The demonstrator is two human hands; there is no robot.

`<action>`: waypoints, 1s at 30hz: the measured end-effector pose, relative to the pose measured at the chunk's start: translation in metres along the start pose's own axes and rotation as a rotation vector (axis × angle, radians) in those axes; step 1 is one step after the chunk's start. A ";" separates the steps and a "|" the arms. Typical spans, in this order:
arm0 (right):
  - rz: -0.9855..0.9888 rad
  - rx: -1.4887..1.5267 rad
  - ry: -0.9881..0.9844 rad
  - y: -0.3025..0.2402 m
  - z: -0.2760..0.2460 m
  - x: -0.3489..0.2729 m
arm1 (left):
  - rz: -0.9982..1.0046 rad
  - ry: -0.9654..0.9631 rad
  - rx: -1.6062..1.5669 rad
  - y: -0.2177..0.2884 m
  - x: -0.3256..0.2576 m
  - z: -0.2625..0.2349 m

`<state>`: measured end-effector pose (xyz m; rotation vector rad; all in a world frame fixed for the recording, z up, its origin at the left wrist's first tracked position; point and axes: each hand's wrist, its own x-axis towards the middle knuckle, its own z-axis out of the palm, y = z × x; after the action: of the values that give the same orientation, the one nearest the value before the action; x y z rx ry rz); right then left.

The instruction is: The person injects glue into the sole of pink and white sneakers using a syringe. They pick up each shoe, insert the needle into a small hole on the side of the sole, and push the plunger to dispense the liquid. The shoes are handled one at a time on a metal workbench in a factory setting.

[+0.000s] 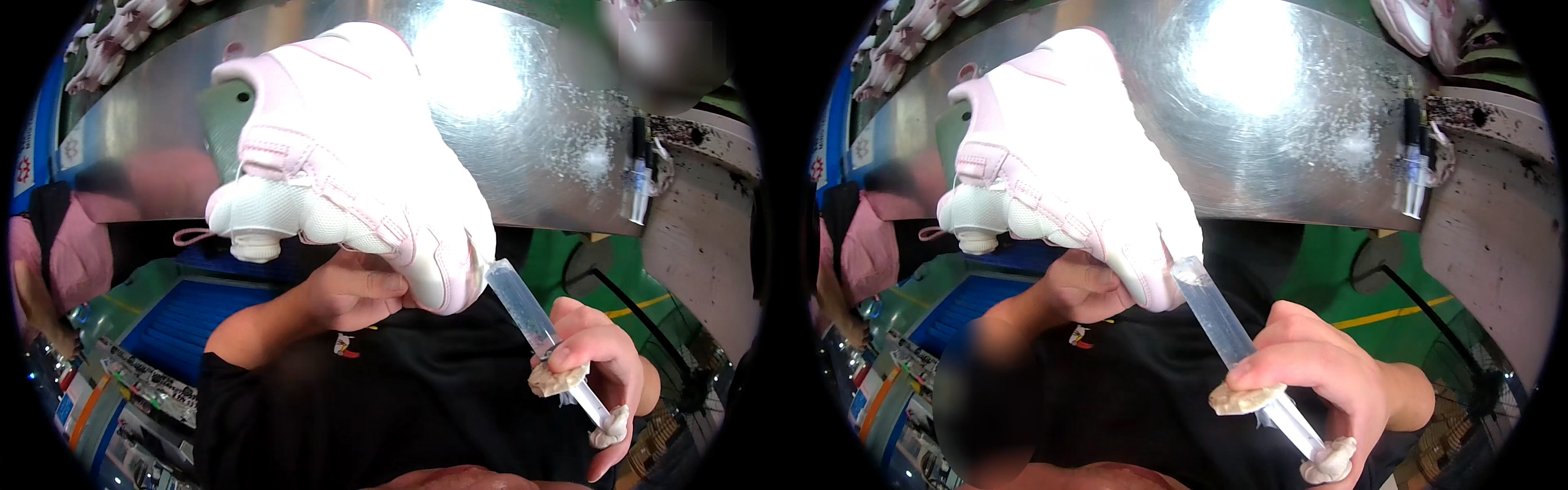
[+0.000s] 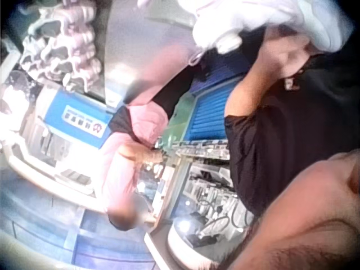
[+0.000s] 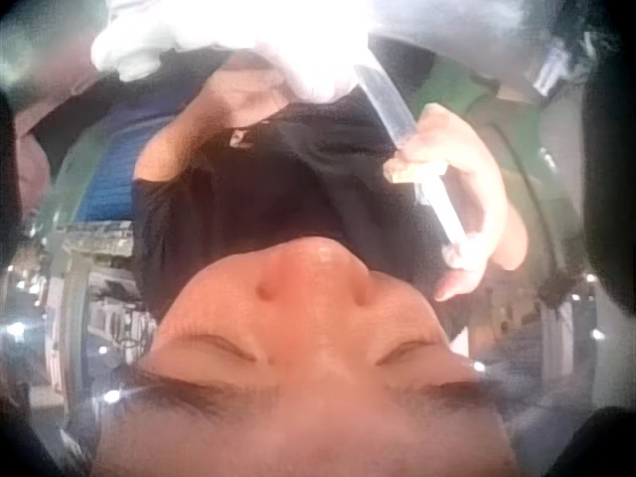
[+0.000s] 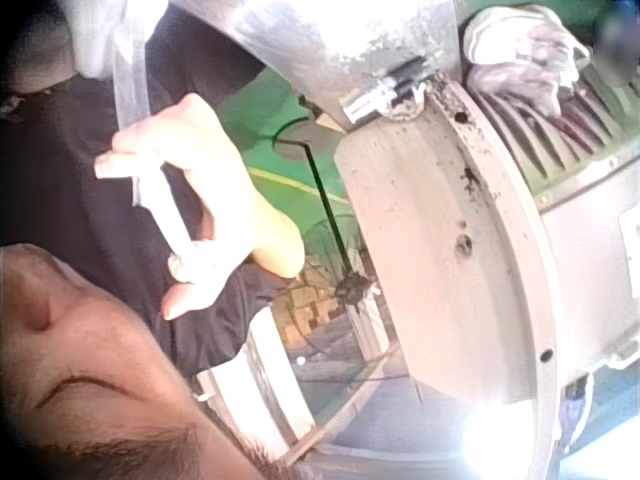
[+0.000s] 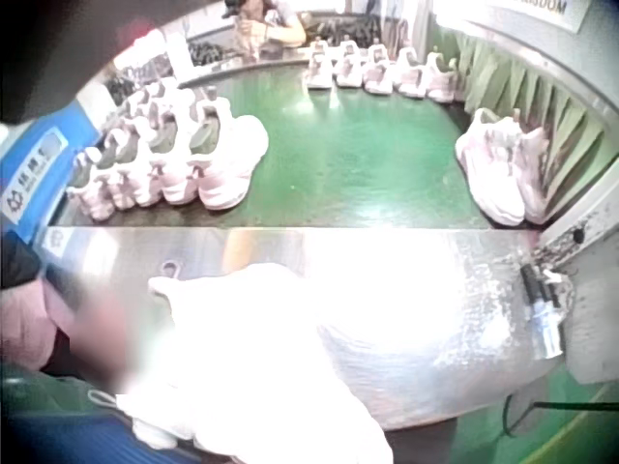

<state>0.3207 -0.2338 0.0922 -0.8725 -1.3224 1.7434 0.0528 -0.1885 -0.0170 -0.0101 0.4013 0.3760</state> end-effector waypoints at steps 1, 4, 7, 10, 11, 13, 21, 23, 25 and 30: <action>0.023 -0.030 0.019 -0.007 0.001 -0.004 | -0.002 -0.036 0.004 -0.002 0.005 -0.001; 0.080 -0.115 0.050 -0.022 0.004 -0.014 | -0.024 -0.144 0.002 -0.004 0.021 -0.001; 0.090 -0.186 0.055 -0.027 0.005 -0.020 | 0.015 -0.187 0.010 -0.005 0.034 0.003; 0.098 -0.230 0.049 -0.031 0.006 -0.020 | 0.030 -0.194 0.030 -0.005 0.041 0.006; 0.102 -0.241 0.053 -0.032 0.007 -0.021 | 0.032 -0.191 0.038 -0.004 0.043 0.008; 0.106 -0.271 0.046 -0.033 0.006 -0.024 | 0.020 -0.198 0.034 -0.004 0.047 0.008; 0.064 -0.385 0.107 -0.033 0.014 -0.030 | -0.011 -0.221 0.049 -0.004 0.061 0.006; 0.034 -0.422 0.126 -0.029 0.018 -0.032 | -0.011 -0.220 0.063 -0.004 0.064 0.007; 0.033 -0.471 0.124 -0.029 0.020 -0.034 | 0.019 -0.221 0.058 -0.003 0.066 0.011; -0.047 -0.636 0.150 -0.011 0.026 -0.045 | 0.064 -0.231 0.050 -0.002 0.071 0.020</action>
<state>0.3209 -0.2829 0.1122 -1.2734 -1.8075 1.1926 0.1210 -0.1636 -0.0262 0.0945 0.1827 0.4254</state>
